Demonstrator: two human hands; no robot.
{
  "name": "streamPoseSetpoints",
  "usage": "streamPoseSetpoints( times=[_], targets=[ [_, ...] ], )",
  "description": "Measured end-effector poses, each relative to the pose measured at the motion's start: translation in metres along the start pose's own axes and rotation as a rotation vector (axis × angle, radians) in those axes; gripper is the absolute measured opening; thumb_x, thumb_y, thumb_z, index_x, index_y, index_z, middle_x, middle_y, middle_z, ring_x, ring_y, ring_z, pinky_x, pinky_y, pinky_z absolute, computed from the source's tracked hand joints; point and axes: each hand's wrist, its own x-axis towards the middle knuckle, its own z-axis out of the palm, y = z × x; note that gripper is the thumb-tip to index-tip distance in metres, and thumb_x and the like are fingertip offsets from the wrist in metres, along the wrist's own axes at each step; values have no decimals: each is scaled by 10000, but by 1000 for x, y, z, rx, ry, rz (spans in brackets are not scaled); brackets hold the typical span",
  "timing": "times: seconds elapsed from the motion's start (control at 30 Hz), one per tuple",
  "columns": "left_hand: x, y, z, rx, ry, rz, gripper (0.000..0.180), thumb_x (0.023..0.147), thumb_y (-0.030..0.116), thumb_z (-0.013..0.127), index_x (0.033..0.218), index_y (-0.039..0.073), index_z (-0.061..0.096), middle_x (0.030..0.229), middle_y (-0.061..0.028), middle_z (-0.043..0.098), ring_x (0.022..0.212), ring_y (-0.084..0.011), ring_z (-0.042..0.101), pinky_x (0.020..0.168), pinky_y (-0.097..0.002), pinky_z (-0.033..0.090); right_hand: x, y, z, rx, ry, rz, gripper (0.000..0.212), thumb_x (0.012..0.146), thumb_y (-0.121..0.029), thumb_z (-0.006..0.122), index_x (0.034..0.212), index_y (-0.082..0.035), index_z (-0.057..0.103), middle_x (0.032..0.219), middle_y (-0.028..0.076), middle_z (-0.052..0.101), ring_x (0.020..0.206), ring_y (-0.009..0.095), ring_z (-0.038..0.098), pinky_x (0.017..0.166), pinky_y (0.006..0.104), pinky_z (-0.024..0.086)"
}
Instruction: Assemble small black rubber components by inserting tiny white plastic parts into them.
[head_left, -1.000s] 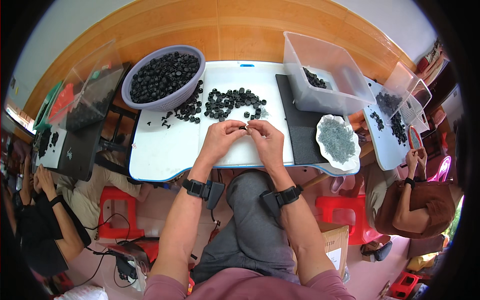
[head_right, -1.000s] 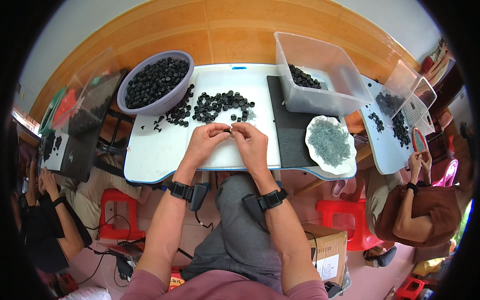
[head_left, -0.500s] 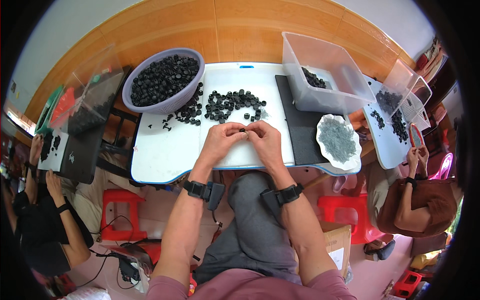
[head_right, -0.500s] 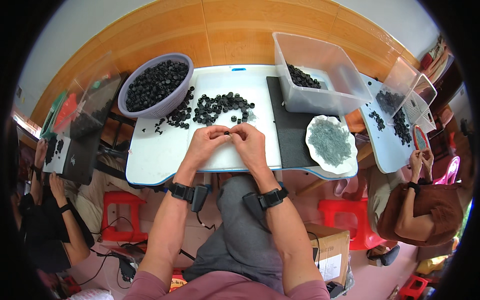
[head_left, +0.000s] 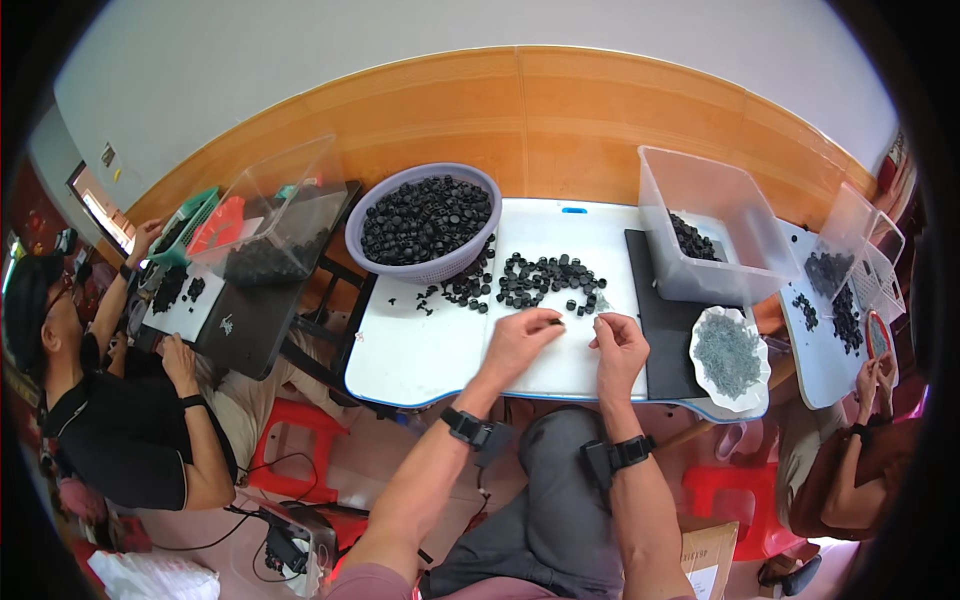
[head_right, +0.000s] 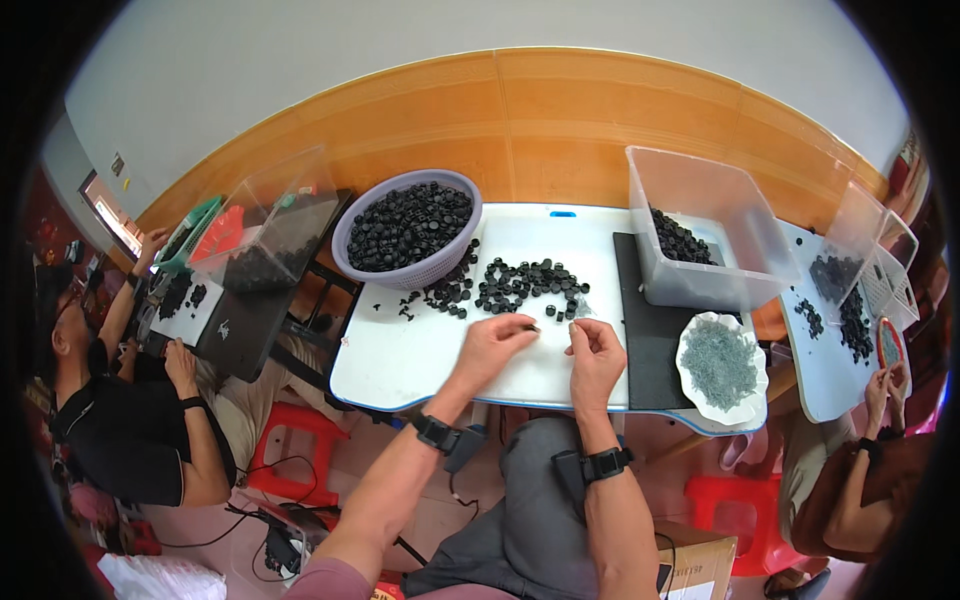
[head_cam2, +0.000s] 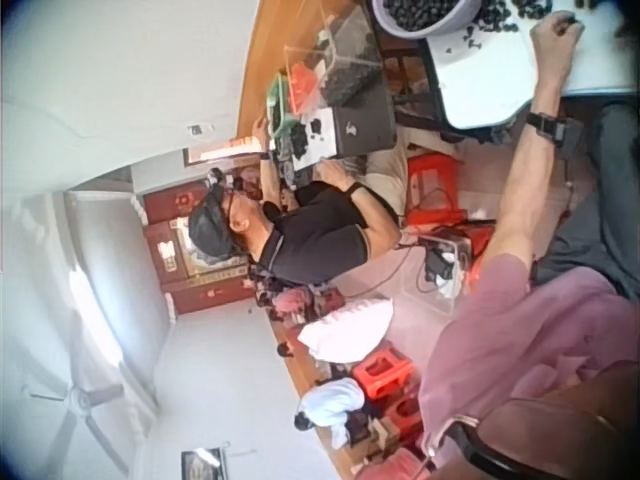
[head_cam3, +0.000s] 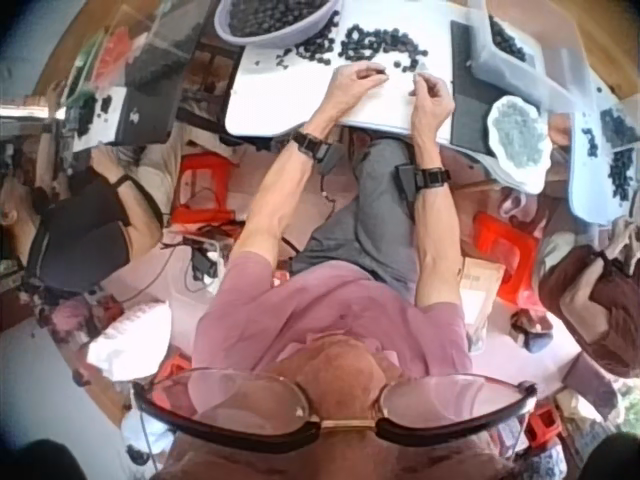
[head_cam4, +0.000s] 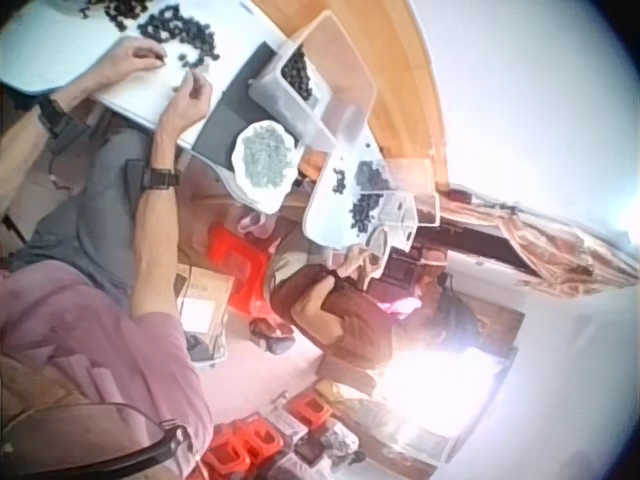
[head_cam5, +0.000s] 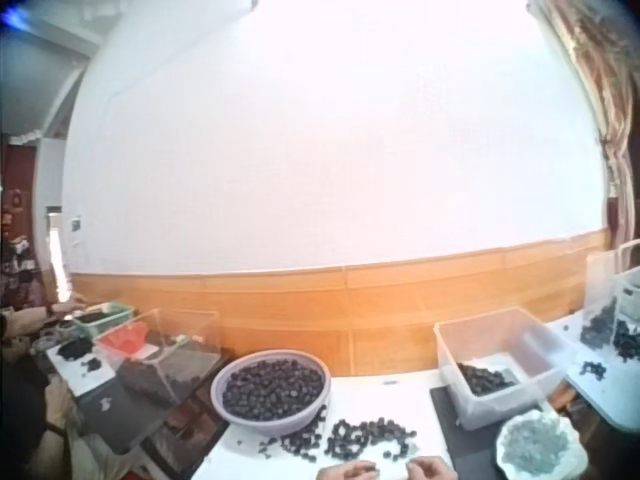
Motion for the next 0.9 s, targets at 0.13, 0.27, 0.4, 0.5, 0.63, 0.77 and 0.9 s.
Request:
streamPoseSetpoints(
  times=[0.13, 0.27, 0.4, 0.5, 0.63, 0.77, 0.9],
  targets=[
    [24, 28, -62, 187, 223, 285, 202, 855, 103, 786, 1034, 12, 770, 930, -89, 780, 784, -118, 713, 731, -273, 563, -2, 0, 5, 36, 60, -44, 74, 928, 1, 700, 987, 46, 697, 857, 44, 697, 671, 68, 622, 586, 215, 526],
    [63, 67, -128, 484, 406, 251, 322, 855, 115, 767, 1159, 20, 722, 1041, -165, 756, 928, -280, 734, 863, -372, 571, -2, -4, 9, 39, 80, -60, 71, 938, -10, 698, 985, 44, 695, 836, 33, 685, 664, 62, 611, 585, 215, 527],
    [71, 74, -115, 788, 376, 585, 408, 826, 57, 753, 1222, 25, 658, 1179, -167, 681, 1103, -349, 627, 973, -428, 491, 1, -3, 1, 28, 169, -88, 93, 973, -12, 648, 1040, 48, 671, 895, 41, 668, 699, 74, 613, 646, 223, 519],
    [58, 47, -67, 635, 61, 497, 302, 835, 53, 736, 1134, 41, 697, 992, -137, 686, 919, -307, 653, 826, -414, 518, 0, -5, 2, 46, 192, -77, 107, 994, -12, 613, 1080, 44, 645, 923, 51, 657, 715, 81, 611, 669, 226, 509],
    [38, 16, 5, 542, -87, 427, 300, 854, 95, 731, 1149, 49, 703, 908, -127, 652, 842, -300, 657, 772, -404, 525, 2, -2, 0, 86, 217, -76, 102, 1008, -17, 599, 1087, 36, 632, 924, 60, 659, 712, 81, 607, 667, 224, 506],
    [36, 3, 28, 570, -69, 365, 285, 859, 97, 735, 1136, 34, 711, 907, -132, 636, 845, -317, 655, 783, -417, 525, 1, -3, 1, 86, 209, -75, 103, 1007, -22, 606, 1086, 37, 636, 921, 56, 662, 710, 80, 611, 655, 222, 498],
    [35, 5, 31, 526, -51, 271, 222, 853, 90, 751, 1059, 11, 725, 939, -146, 652, 877, -320, 658, 813, -417, 532, 2, -6, -2, 93, 189, -54, 93, 996, -17, 616, 1057, 42, 655, 899, 47, 665, 696, 80, 615, 648, 224, 497]
  ],
)
